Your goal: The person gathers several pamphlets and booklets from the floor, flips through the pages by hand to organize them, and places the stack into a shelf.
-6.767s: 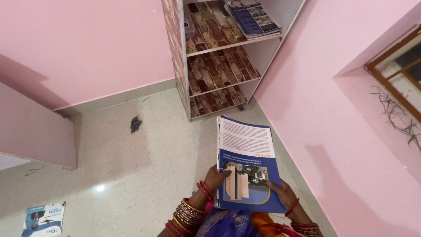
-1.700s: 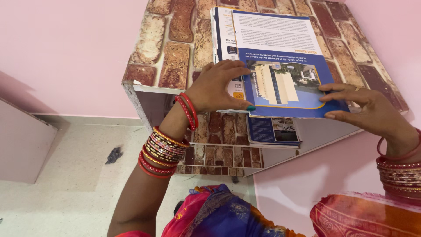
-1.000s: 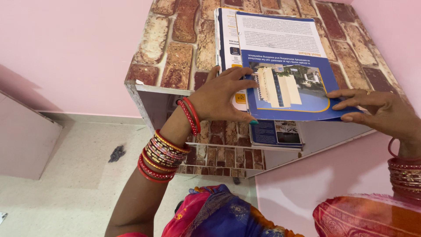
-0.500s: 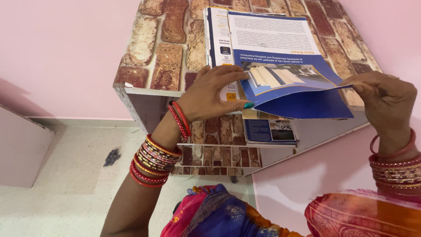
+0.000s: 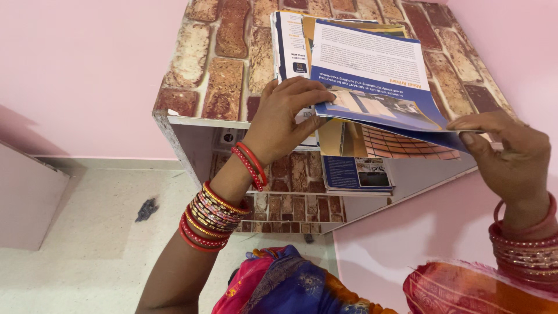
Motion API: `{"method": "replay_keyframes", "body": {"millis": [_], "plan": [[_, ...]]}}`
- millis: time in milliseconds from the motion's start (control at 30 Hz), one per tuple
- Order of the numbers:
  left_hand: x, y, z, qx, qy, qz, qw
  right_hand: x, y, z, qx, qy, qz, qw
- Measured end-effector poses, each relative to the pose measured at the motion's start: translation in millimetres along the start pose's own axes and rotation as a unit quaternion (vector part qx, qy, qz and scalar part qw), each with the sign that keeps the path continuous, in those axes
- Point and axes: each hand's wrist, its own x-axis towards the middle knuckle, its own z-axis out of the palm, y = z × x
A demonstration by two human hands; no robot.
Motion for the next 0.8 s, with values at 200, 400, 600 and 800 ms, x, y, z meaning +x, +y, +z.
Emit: {"method": "replay_keyframes", "body": {"millis": [200,400,600,800], "plan": [[4.0,19.5,3.9,-0.006,0.003,0.030,1.000,-2.2,-43.5,10.4,-0.237,-0.034,-0.070,0.968],[-5.5,45.0,13.9,-0.044,0.095,0.052,0.993,-45.7,0.5,-0.6,-0.175,0.150,0.136,0.963],[-16.6,45.3,22.5,0.101,-0.044,0.056,0.992,-95.5,16.0,-18.4,0.160,0.233,0.100,0.954],[-17.5,39.8,36.3,0.157,-0.057,0.070,0.983,-214.9,30.3,-30.8,0.302,0.335,0.207,0.868]]}}
